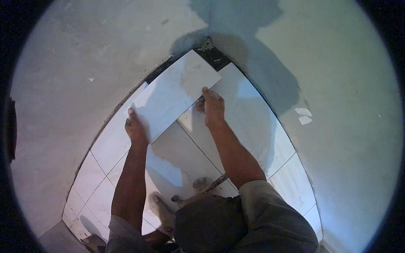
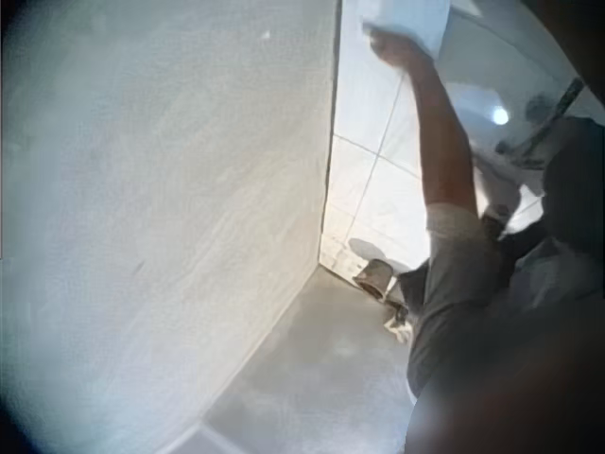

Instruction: The recorder is tiling a floor in a room under renovation.

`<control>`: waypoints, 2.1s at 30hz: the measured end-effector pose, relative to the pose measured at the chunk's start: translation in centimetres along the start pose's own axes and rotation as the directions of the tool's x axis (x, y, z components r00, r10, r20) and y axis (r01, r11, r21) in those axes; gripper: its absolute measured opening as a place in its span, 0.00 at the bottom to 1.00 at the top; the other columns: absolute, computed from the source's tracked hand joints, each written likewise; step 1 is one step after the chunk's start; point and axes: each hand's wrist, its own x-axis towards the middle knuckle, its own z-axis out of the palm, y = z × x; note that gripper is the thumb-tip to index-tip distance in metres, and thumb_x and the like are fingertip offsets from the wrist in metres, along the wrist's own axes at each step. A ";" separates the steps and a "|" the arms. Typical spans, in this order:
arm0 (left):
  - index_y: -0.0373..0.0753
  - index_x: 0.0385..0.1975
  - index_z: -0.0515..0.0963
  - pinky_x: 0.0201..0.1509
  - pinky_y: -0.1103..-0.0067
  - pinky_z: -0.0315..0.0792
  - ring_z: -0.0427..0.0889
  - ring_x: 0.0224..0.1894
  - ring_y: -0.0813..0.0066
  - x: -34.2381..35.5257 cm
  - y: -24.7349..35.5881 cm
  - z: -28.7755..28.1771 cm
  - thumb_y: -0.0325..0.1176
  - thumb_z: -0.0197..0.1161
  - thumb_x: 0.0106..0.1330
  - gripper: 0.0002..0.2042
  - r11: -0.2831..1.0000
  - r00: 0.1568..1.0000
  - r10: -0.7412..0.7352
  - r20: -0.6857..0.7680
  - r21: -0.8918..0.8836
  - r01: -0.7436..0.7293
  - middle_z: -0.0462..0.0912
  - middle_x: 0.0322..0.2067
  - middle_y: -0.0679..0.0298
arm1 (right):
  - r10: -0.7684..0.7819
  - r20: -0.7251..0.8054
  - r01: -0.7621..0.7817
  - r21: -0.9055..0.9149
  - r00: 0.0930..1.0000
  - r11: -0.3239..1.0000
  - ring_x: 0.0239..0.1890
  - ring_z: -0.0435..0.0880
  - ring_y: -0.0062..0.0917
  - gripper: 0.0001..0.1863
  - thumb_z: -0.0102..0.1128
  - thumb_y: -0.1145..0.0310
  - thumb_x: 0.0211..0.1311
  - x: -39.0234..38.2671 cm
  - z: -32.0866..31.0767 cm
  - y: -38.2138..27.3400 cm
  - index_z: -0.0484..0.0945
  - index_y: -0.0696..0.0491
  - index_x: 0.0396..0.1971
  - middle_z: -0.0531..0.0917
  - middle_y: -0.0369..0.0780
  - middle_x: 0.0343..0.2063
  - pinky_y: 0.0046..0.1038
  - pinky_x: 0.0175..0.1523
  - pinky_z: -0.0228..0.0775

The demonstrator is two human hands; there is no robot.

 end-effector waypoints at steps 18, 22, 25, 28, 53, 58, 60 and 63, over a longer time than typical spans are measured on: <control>0.26 0.27 0.74 0.35 0.70 0.68 0.71 0.26 0.67 6.0 -2.0 10.8 0.53 0.52 0.68 0.28 0.967 0.973 0.209 0.103 0.127 -0.221 0.76 0.22 0.56 | -0.148 -0.190 0.097 -0.254 0.971 0.962 0.17 0.78 0.25 0.10 0.54 0.70 0.63 10.8 -1.8 -2.6 0.76 0.62 0.28 0.79 0.42 0.21 0.26 0.22 0.74; 0.27 0.24 0.73 0.32 0.68 0.67 0.69 0.23 0.65 7.7 -2.7 11.1 0.54 0.53 0.67 0.28 0.962 0.965 0.215 0.153 0.136 -0.236 0.74 0.17 0.57 | -0.137 -0.197 0.061 -0.349 0.971 0.935 0.18 0.78 0.24 0.09 0.54 0.70 0.64 11.5 -1.5 -2.9 0.76 0.61 0.29 0.80 0.41 0.23 0.26 0.22 0.73; 0.27 0.27 0.75 0.37 0.68 0.70 0.76 0.27 0.59 7.9 -2.0 10.7 0.56 0.50 0.67 0.29 0.939 0.965 0.171 0.200 0.264 -0.221 0.77 0.20 0.51 | -0.094 -0.229 -0.028 -0.479 0.969 0.878 0.16 0.77 0.25 0.11 0.56 0.68 0.63 11.9 -1.1 -3.1 0.76 0.59 0.25 0.79 0.41 0.20 0.27 0.22 0.71; 0.29 0.32 0.78 0.46 0.65 0.72 0.81 0.34 0.53 9.2 -1.0 10.7 0.58 0.45 0.68 0.32 0.806 0.950 0.079 0.303 0.541 -0.240 0.81 0.26 0.47 | -0.134 -0.073 0.029 -0.775 0.988 0.631 0.15 0.75 0.26 0.13 0.57 0.66 0.62 13.6 -2.9 -4.3 0.75 0.58 0.20 0.77 0.41 0.16 0.28 0.20 0.68; 0.39 0.41 0.81 0.54 0.65 0.72 0.79 0.50 0.55 8.5 2.7 9.7 0.59 0.36 0.70 0.31 0.344 0.901 -0.176 0.397 0.882 -0.322 0.82 0.44 0.51 | -0.204 -0.031 -0.022 -0.999 0.978 0.044 0.44 0.82 0.36 0.20 0.43 0.59 0.68 15.8 -4.0 -4.0 0.80 0.60 0.36 0.83 0.49 0.35 0.36 0.53 0.72; 0.38 0.40 0.80 0.53 0.66 0.73 0.79 0.50 0.54 8.1 3.0 9.2 0.57 0.37 0.70 0.30 0.403 0.922 -0.062 0.381 0.855 -0.327 0.81 0.44 0.49 | -0.093 -0.188 -0.156 -0.948 0.978 0.278 0.36 0.84 0.34 0.19 0.51 0.57 0.64 12.3 -0.6 -6.0 0.79 0.60 0.39 0.83 0.48 0.32 0.33 0.45 0.76; 0.38 0.39 0.80 0.52 0.65 0.73 0.79 0.49 0.53 10.8 -2.1 7.7 0.55 0.41 0.70 0.27 0.400 0.901 0.101 0.422 0.812 -0.425 0.81 0.43 0.49 | -0.155 -0.079 -0.057 -0.988 0.985 0.143 0.33 0.85 0.33 0.19 0.52 0.57 0.63 14.1 -1.7 -5.1 0.78 0.60 0.39 0.83 0.48 0.32 0.32 0.43 0.76; 0.38 0.39 0.79 0.51 0.64 0.73 0.79 0.48 0.51 10.1 -2.5 6.7 0.50 0.47 0.69 0.21 0.518 0.880 0.149 0.451 0.723 -0.458 0.81 0.42 0.49 | -0.217 -0.018 0.000 -0.997 0.976 0.083 0.30 0.85 0.31 0.18 0.51 0.58 0.64 14.7 -3.6 -4.4 0.79 0.59 0.37 0.83 0.46 0.30 0.31 0.40 0.76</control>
